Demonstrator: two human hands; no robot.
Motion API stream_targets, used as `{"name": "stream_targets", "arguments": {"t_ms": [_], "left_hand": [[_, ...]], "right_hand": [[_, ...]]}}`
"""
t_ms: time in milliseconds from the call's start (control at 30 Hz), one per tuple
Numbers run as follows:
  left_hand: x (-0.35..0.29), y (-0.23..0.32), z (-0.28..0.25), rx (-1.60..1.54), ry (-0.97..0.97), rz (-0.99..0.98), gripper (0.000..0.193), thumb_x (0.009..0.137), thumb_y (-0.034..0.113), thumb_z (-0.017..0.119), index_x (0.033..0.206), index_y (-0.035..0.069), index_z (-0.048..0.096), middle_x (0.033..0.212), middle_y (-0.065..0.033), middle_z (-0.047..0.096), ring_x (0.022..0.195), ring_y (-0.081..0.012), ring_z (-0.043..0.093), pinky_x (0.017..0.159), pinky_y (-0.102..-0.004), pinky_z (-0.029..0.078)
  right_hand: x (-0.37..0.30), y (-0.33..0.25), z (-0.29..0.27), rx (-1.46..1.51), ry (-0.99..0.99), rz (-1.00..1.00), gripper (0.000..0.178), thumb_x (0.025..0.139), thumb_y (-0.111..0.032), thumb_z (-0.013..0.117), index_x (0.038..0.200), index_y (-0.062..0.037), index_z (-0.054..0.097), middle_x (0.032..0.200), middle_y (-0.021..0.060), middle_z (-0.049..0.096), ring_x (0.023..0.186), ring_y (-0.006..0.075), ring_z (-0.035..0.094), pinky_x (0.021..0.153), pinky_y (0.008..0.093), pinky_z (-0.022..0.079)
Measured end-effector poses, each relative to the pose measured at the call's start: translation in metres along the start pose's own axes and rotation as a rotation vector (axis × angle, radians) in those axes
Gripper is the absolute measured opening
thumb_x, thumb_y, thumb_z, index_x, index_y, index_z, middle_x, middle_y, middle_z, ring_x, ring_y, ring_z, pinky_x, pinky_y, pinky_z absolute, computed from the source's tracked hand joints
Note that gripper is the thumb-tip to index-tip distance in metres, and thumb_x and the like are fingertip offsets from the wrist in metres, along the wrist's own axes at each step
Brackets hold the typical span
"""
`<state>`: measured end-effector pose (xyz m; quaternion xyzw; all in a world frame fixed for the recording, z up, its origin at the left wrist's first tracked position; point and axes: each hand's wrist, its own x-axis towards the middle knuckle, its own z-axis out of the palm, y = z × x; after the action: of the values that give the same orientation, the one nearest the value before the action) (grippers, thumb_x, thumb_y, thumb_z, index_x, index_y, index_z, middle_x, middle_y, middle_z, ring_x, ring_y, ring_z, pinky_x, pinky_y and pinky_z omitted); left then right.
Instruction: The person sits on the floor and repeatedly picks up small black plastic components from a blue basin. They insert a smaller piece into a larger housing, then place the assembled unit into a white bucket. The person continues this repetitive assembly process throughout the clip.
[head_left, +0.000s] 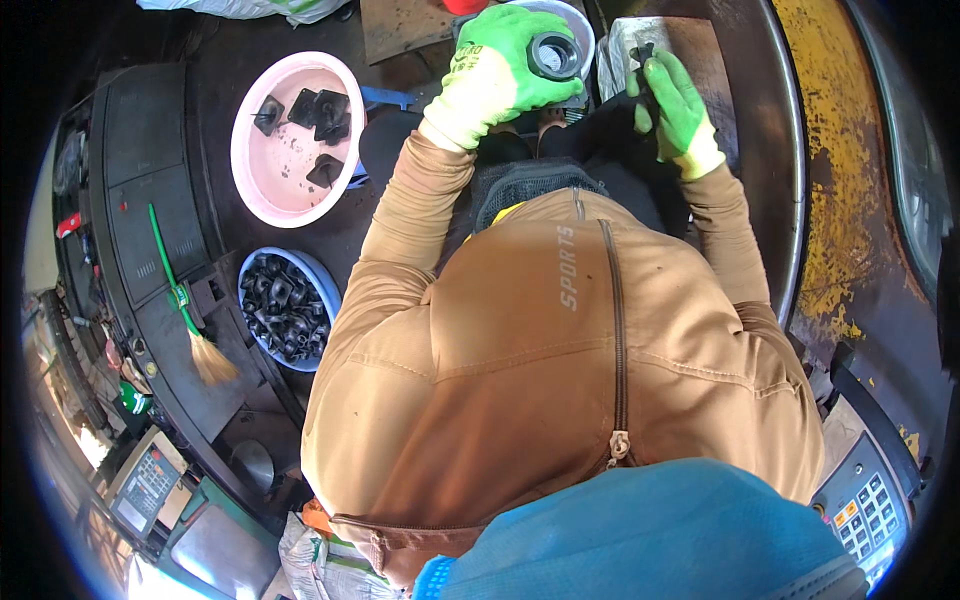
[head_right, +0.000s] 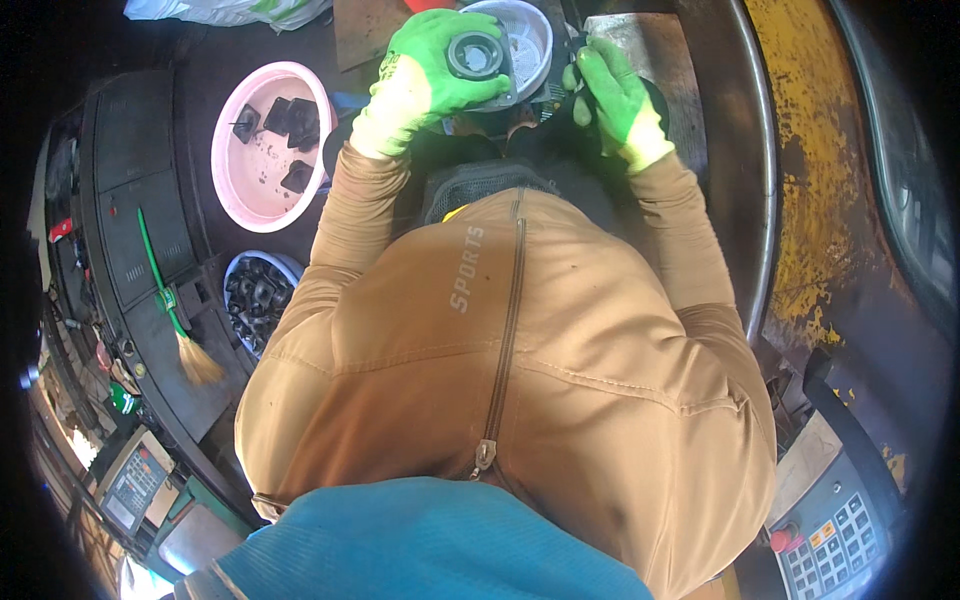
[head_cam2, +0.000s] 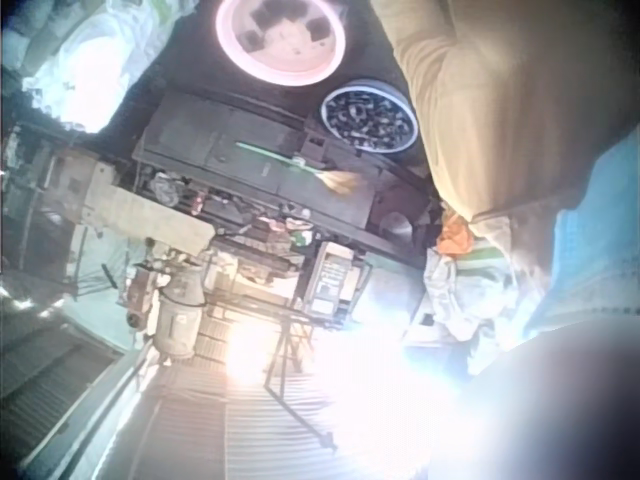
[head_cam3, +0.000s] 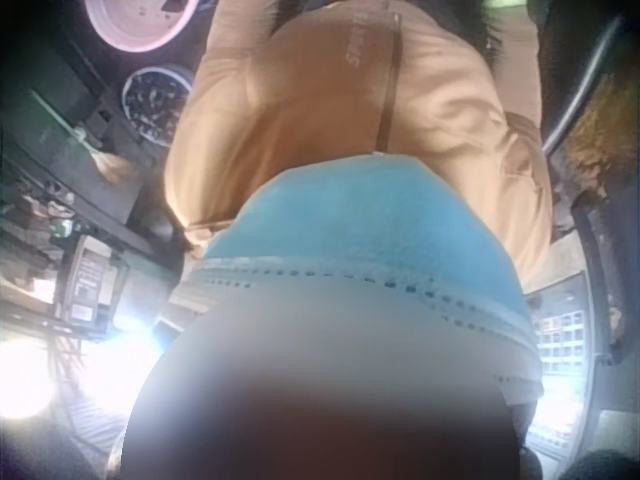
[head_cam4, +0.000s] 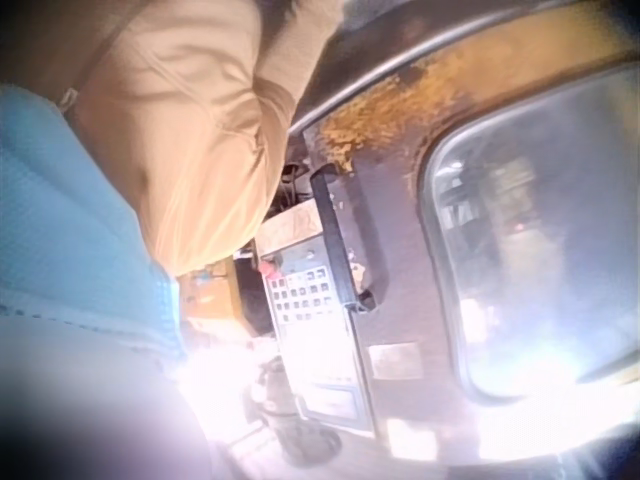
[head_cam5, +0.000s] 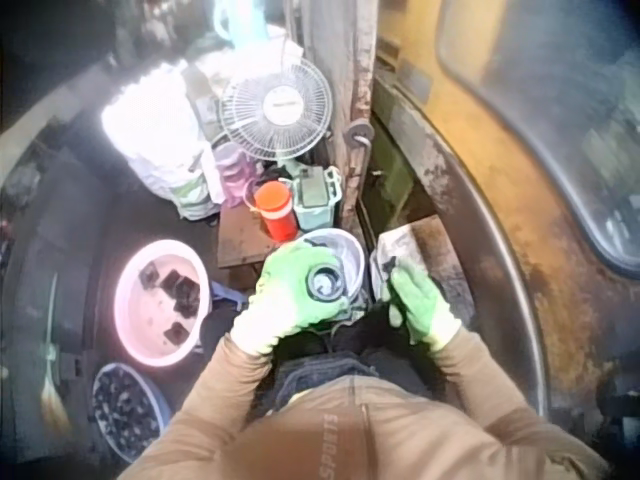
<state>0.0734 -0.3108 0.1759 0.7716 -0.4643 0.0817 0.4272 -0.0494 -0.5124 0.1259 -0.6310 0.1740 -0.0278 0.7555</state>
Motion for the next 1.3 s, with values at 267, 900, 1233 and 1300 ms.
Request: {"name": "stream_targets", "arguments": {"t_ms": [267,900,1233,1300], "left_hand": [[0.015,0.005,0.016,-0.384,0.170,0.257,0.043,0.060,0.021,0.088,0.096,0.009,0.066,0.100,-0.0119,0.067,0.099,-0.0328,0.063,0.088,-0.0432,0.050],[-0.008,0.044,0.027,-0.679,0.119,-0.113,0.045,0.066,0.021,0.088,0.102,0.005,0.068,0.107,-0.0088,0.069,0.096,-0.0184,0.066,0.088,-0.0315,0.052],[-0.014,0.028,0.018,-1.043,-0.363,-0.167,0.046,0.065,0.014,0.084,0.106,0.003,0.067,0.115,-0.0118,0.067,0.107,-0.0230,0.062,0.096,-0.0361,0.047],[-0.011,0.020,0.021,-1.157,-0.468,-0.086,0.045,0.065,0.018,0.085,0.104,0.004,0.068,0.110,-0.0084,0.069,0.104,-0.0197,0.064,0.095,-0.0347,0.048]], "right_hand": [[0.003,0.022,0.000,-0.405,-0.092,-0.382,0.032,0.096,-0.013,0.059,0.127,-0.0041,0.060,0.106,0.0076,0.067,0.096,0.0162,0.063,0.085,0.0289,0.050],[-0.014,-0.026,0.044,-0.562,-0.275,-0.661,0.041,0.084,-0.012,0.071,0.122,-0.0058,0.058,0.118,0.0100,0.063,0.109,0.0235,0.061,0.091,0.0344,0.051],[-0.015,0.000,0.020,-0.118,-0.582,-0.359,0.054,0.083,-0.015,0.075,0.132,-0.0088,0.054,0.128,0.0077,0.059,0.116,0.0192,0.058,0.098,0.0339,0.048],[-0.014,0.010,0.020,-0.238,-0.528,-0.429,0.054,0.085,-0.016,0.072,0.135,-0.0091,0.051,0.131,0.0078,0.057,0.119,0.0190,0.055,0.101,0.0340,0.046]]}}
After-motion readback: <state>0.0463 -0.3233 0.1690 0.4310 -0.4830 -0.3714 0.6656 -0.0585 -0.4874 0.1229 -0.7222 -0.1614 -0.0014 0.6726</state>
